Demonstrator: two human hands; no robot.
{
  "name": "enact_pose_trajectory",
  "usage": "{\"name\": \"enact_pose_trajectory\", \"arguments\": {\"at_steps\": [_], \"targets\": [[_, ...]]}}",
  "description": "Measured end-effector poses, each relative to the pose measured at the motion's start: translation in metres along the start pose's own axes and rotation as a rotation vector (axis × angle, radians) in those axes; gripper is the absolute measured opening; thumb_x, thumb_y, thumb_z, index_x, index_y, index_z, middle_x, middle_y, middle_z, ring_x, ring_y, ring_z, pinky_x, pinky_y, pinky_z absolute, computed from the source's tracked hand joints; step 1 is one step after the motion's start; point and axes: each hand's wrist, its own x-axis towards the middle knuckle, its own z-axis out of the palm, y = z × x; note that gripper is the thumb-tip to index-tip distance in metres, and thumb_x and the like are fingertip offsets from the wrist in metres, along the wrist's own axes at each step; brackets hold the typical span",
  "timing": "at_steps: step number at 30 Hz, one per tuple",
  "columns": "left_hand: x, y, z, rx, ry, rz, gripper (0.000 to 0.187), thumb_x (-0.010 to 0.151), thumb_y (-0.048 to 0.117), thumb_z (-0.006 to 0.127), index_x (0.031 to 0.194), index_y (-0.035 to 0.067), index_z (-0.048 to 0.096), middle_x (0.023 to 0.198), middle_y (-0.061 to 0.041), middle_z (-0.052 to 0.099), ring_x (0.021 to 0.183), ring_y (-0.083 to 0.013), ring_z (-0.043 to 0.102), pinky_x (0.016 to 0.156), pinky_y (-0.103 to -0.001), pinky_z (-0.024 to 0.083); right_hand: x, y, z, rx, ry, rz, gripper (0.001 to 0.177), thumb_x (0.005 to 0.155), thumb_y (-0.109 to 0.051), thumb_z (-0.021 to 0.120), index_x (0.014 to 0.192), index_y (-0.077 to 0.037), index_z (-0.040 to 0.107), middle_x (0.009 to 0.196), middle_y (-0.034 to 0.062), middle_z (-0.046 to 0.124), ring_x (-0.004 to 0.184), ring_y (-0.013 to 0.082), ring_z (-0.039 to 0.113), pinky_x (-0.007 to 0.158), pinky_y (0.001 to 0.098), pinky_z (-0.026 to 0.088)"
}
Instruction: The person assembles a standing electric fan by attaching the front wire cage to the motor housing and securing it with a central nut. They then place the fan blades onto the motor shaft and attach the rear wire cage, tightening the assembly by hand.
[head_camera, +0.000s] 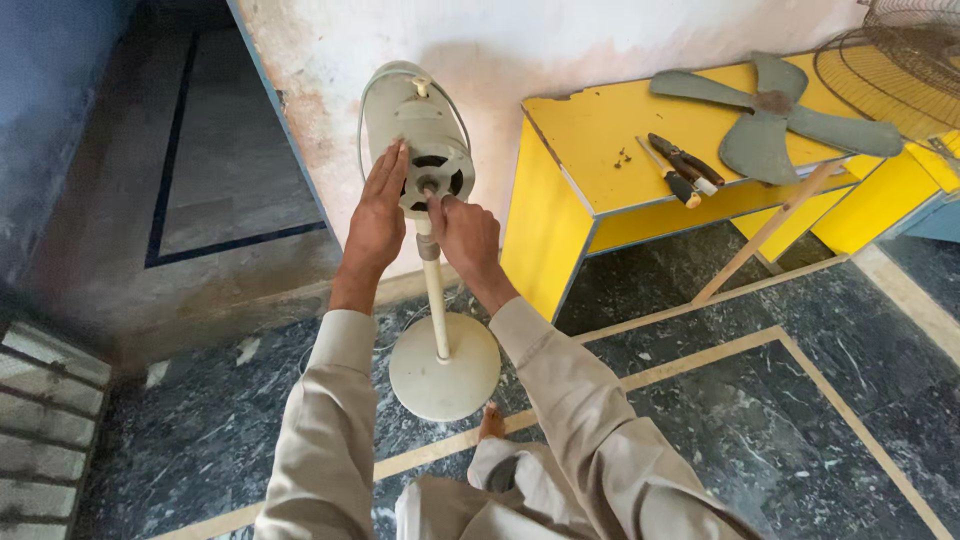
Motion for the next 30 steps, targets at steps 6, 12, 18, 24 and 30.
{"name": "enact_pose_trajectory", "arguments": {"at_steps": [6,12,18,24,30], "targets": [[-0.001,0.000,-0.002,-0.021,0.006,0.026,0.087,0.075,-0.024,0.041,0.158,0.002,0.039,0.163,-0.021,0.040,0.151,-0.0381,0.038,0.125,-0.043,0.037,-0.002,0.008,0.019,0.047,0.062,-0.054,0.027,0.101,-0.031,0.065,0.092,-0.006,0.066,0.076,0.0176,0.071,0.070,0.0400,0.071,0.062,0.0518,0.055],[-0.001,-0.001,-0.005,-0.040,0.009,0.030,0.084,0.076,-0.023,0.043,0.157,0.001,0.041,0.162,-0.022,0.041,0.151,-0.0381,0.039,0.124,-0.044,0.036,-0.022,0.009,-0.001,0.259,0.168,-0.201,0.050,0.085,-0.019,0.078,0.125,-0.003,0.053,0.110,0.0158,0.064,0.091,0.0343,0.070,0.073,0.0467,0.058],[-0.002,0.000,-0.003,-0.010,0.028,0.030,0.082,0.079,-0.023,0.043,0.157,0.001,0.042,0.162,-0.021,0.041,0.151,-0.0373,0.040,0.124,-0.044,0.037,-0.019,-0.006,-0.030,-0.113,0.251,-0.508,0.080,0.085,0.000,0.065,0.158,-0.009,0.035,0.160,0.0115,0.046,0.151,0.0296,0.044,0.125,0.0454,0.040],[-0.001,0.000,-0.001,0.034,0.033,0.016,0.078,0.081,-0.023,0.042,0.155,0.000,0.043,0.162,-0.020,0.042,0.150,-0.0371,0.040,0.123,-0.044,0.039,0.012,-0.017,-0.035,-0.113,0.040,-0.539,0.088,0.082,-0.009,0.068,0.161,-0.007,0.030,0.166,0.0093,0.032,0.154,0.0266,0.031,0.126,0.0497,0.026],[-0.004,0.004,0.003,0.084,0.080,-0.014,0.077,0.082,-0.022,0.043,0.156,0.000,0.042,0.160,-0.020,0.044,0.150,-0.0378,0.042,0.123,-0.045,0.039,0.020,-0.003,-0.039,-0.159,0.045,-0.521,0.081,0.086,-0.008,0.066,0.160,-0.007,0.034,0.165,0.0085,0.036,0.154,0.0261,0.035,0.126,0.0476,0.030]]}}
